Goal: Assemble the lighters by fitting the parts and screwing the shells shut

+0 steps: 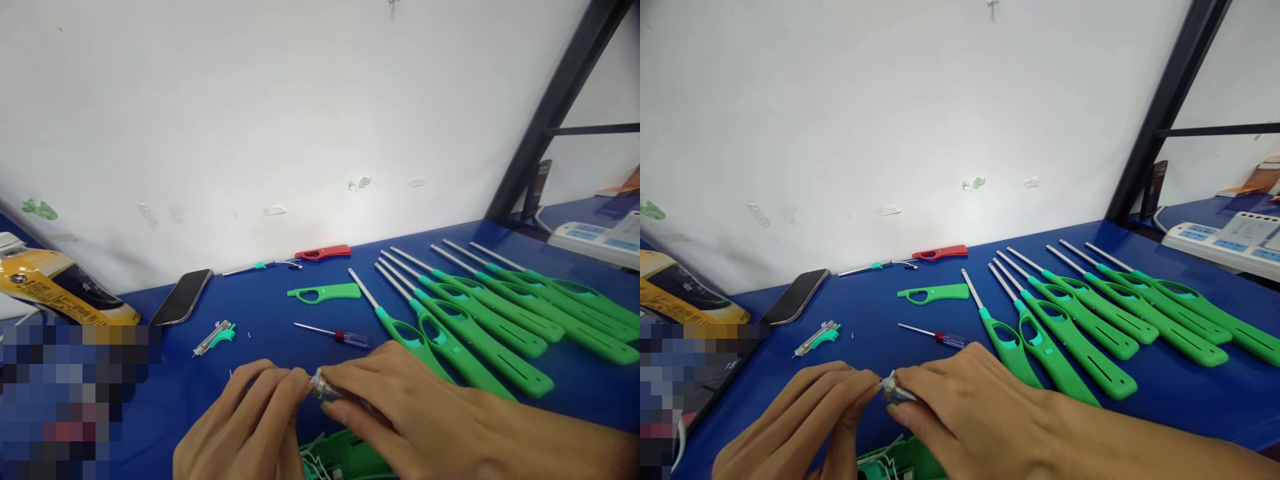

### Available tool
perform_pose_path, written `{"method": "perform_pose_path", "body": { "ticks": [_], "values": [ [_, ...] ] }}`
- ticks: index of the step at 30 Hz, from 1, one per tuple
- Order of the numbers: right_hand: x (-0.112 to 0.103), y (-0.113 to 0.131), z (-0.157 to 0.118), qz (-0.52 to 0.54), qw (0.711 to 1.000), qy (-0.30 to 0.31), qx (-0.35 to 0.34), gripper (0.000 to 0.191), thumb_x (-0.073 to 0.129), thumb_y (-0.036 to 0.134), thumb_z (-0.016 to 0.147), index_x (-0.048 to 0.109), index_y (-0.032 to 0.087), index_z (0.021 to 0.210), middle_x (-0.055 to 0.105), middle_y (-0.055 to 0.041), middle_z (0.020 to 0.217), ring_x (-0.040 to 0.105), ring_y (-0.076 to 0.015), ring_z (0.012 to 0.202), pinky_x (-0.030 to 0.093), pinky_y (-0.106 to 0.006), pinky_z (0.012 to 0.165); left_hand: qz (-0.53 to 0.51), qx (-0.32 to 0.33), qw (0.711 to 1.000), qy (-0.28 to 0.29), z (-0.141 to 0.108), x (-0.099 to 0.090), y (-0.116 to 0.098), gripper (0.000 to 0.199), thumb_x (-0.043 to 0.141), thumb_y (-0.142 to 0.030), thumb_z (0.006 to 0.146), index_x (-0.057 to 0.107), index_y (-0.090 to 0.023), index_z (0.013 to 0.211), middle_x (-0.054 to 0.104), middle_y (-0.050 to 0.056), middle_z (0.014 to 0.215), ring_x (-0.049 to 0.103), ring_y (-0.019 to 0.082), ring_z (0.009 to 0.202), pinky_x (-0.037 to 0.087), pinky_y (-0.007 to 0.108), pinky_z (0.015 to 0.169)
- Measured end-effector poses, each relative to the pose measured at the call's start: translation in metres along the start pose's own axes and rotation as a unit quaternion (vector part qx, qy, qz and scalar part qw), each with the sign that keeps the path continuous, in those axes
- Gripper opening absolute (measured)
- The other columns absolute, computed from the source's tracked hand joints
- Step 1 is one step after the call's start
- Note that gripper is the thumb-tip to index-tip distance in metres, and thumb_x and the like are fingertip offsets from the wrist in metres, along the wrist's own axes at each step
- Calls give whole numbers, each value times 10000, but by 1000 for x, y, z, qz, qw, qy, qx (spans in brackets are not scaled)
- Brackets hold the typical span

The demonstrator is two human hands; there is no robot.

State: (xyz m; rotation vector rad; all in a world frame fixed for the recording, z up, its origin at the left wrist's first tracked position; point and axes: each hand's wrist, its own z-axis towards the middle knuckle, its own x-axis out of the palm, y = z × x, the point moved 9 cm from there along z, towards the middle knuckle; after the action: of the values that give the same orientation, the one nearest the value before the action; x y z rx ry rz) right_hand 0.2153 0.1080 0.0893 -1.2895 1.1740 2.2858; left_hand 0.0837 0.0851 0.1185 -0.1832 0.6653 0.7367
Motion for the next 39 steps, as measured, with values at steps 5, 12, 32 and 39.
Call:
{"method": "perform_pose_path", "body": {
  "ticks": [5,12,32,39],
  "values": [
    [-13,-14,-2,15,997,-53,52,222,471,298,1127,678,238,1077,774,-18,1006,727,-190,888,431,-310,751,-66,-80,988,116,1,13,22,171,564,-237,1094,697,-273,1195,783,-34,985,738,142,900,602,213,783],
    [-18,-15,0,23,996,-46,74,325,443,253,1095,586,226,804,675,10,784,620,-158,724,398,-311,703,-110,-89,943,302,-28,44,19,103,674,-253,979,748,-308,1023,757,-42,896,750,181,796,648,299,775],
    [15,-8,-2,-50,994,79,62,313,526,138,999,491,250,709,623,0,700,588,-175,656,355,-365,619,-158,-132,896,393,-37,60,11,259,511,-138,1021,687,-306,931,719,-45,929,711,182,870,599,291,805],
    [18,-11,-1,-23,995,78,60,273,517,171,984,466,217,720,592,23,696,522,-131,637,294,-347,620,-162,-134,891,402,-39,60,11,258,486,-168,1048,676,-312,949,713,-44,943,716,195,904,610,320,854]
  ]
}}
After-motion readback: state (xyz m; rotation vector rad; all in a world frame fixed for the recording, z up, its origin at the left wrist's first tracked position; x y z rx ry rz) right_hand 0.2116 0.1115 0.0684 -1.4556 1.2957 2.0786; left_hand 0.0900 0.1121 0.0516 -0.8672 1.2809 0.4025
